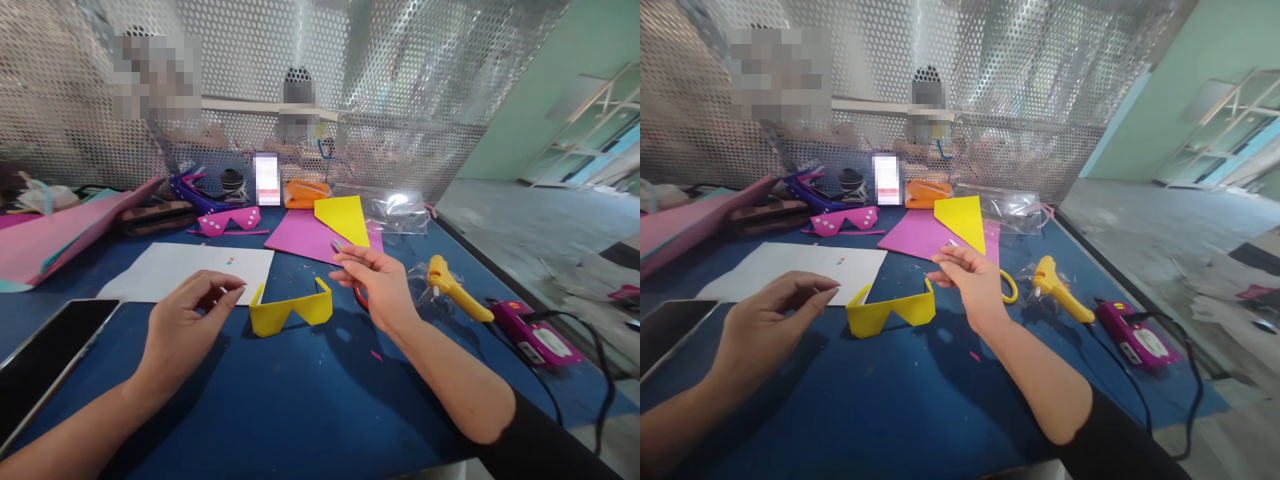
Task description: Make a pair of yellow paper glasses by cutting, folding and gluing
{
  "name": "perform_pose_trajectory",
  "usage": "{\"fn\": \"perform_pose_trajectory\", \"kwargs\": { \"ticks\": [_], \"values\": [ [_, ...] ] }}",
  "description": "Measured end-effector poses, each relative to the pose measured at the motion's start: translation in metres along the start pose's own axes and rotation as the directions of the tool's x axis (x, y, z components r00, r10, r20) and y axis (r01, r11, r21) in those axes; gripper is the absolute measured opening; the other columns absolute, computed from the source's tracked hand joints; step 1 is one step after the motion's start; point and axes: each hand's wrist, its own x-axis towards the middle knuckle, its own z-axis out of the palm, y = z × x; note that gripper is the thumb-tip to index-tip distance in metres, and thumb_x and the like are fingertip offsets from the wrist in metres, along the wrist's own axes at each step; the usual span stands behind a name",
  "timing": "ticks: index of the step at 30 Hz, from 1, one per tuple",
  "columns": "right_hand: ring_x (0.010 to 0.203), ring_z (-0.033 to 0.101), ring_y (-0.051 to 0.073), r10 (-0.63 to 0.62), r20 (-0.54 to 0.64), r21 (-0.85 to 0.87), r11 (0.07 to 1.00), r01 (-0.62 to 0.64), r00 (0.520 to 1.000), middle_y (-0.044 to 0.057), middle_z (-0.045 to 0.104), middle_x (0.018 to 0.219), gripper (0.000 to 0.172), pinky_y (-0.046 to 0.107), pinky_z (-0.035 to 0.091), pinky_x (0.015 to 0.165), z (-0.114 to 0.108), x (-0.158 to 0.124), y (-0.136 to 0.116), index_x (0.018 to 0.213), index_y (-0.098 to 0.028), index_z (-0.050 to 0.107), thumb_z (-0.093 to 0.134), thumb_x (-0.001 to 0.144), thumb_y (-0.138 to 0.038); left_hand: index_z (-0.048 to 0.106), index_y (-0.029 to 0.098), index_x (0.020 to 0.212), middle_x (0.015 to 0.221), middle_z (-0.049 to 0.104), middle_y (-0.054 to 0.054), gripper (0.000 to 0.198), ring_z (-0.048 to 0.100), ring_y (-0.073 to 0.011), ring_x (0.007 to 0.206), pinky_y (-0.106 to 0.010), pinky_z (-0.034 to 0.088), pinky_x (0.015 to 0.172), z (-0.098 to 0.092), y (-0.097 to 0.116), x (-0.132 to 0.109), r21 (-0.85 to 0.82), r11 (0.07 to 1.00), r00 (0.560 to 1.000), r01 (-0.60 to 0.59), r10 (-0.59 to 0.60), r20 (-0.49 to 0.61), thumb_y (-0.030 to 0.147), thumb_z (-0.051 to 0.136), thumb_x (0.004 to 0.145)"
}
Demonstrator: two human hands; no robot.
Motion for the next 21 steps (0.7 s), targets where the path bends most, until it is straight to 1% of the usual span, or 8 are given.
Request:
{"fn": "perform_pose_trajectory", "kwargs": {
  "ticks": [2, 4, 6, 9, 13, 16, 21],
  "values": [
    [0.055, 0.068, 0.012, 0.038, 0.077, 0.038, 0.998, -0.041, 0.996, 0.006, 0.077, 0.106, 0.031, 0.029, 0.057, 0.058, 0.001, -0.005, -0.003, 0.1, -0.022, 0.074, 0.073, 0.071, -0.033, 0.07, 0.024, 0.079, 0.081, 0.07, 0.001, 0.015, 0.059, -0.015, 0.069, -0.028, 0.045, 0.064, 0.0, 0.008, 0.001, -0.008, 0.991, 0.99, -0.135, 0.135, -0.039, 0.037, 0.063, 0.085],
    [0.047, 0.062, 0.009, 0.075, 0.172, 0.073, 0.993, -0.089, 0.982, 0.007, 0.076, 0.114, 0.031, 0.027, 0.054, 0.052, 0.003, -0.01, -0.007, 0.101, -0.022, 0.075, 0.07, 0.072, -0.034, 0.071, 0.026, 0.079, 0.082, 0.071, 0.001, 0.014, 0.063, -0.0165, 0.077, -0.029, 0.048, 0.071, -0.001, 0.019, 0.002, -0.009, 0.981, 0.981, -0.192, 0.192, -0.031, 0.035, 0.063, 0.086],
    [0.046, 0.06, 0.008, 0.105, 0.262, 0.098, 0.986, -0.135, 0.959, 0.008, 0.074, 0.119, 0.031, 0.027, 0.053, 0.051, 0.005, -0.015, -0.009, 0.101, -0.022, 0.077, 0.066, 0.074, -0.033, 0.072, 0.027, 0.079, 0.081, 0.071, 0.001, 0.014, 0.065, -0.0175, 0.081, -0.031, 0.049, 0.077, 0.0, 0.029, 0.004, 0.008, 0.971, 0.97, -0.24, 0.24, -0.032, 0.037, 0.064, 0.086],
    [0.049, 0.061, 0.01, 0.133, 0.373, 0.135, 0.971, -0.195, 0.918, 0.009, 0.07, 0.127, 0.035, 0.028, 0.053, 0.054, 0.007, -0.021, -0.008, 0.105, -0.022, 0.076, 0.061, 0.076, -0.034, 0.074, 0.03, 0.08, 0.08, 0.073, 0.001, 0.015, 0.065, -0.0195, 0.083, -0.035, 0.048, 0.083, 0.006, 0.039, 0.008, 0.055, 0.954, 0.953, -0.294, 0.297, -0.06, 0.041, 0.066, 0.085],
    [0.054, 0.064, 0.012, 0.127, 0.449, 0.158, 0.963, -0.218, 0.884, 0.01, 0.066, 0.133, 0.039, 0.03, 0.055, 0.062, 0.008, -0.027, -0.006, 0.112, -0.023, 0.074, 0.058, 0.078, -0.035, 0.072, 0.027, 0.078, 0.079, 0.074, 0.001, 0.013, 0.065, -0.0198, 0.082, -0.038, 0.047, 0.089, 0.018, 0.04, 0.012, -0.016, 0.967, 0.966, -0.255, 0.254, -0.059, 0.038, 0.069, 0.084],
    [0.06, 0.068, 0.014, 0.114, 0.484, 0.18, 0.957, -0.226, 0.867, 0.007, 0.065, 0.135, 0.039, 0.031, 0.055, 0.067, 0.009, -0.031, -0.005, 0.114, -0.026, 0.073, 0.057, 0.08, -0.034, 0.071, 0.025, 0.078, 0.079, 0.074, 0.0, 0.013, 0.065, -0.0193, 0.081, -0.038, 0.048, 0.087, 0.026, 0.037, 0.013, -0.051, 0.968, 0.967, -0.247, 0.243, -0.074, 0.036, 0.07, 0.084],
    [0.068, 0.072, 0.014, 0.112, 0.549, 0.253, 0.922, -0.292, 0.828, 0.004, 0.065, 0.135, 0.036, 0.029, 0.055, 0.068, 0.012, -0.036, -0.005, 0.113, -0.028, 0.074, 0.058, 0.081, -0.031, 0.071, 0.023, 0.078, 0.079, 0.073, 0.0, 0.011, 0.066, -0.018, 0.079, -0.036, 0.049, 0.084, 0.033, 0.034, 0.009, -0.092, 0.964, 0.965, -0.251, 0.242, -0.104, 0.033, 0.07, 0.084]
  ]
}}
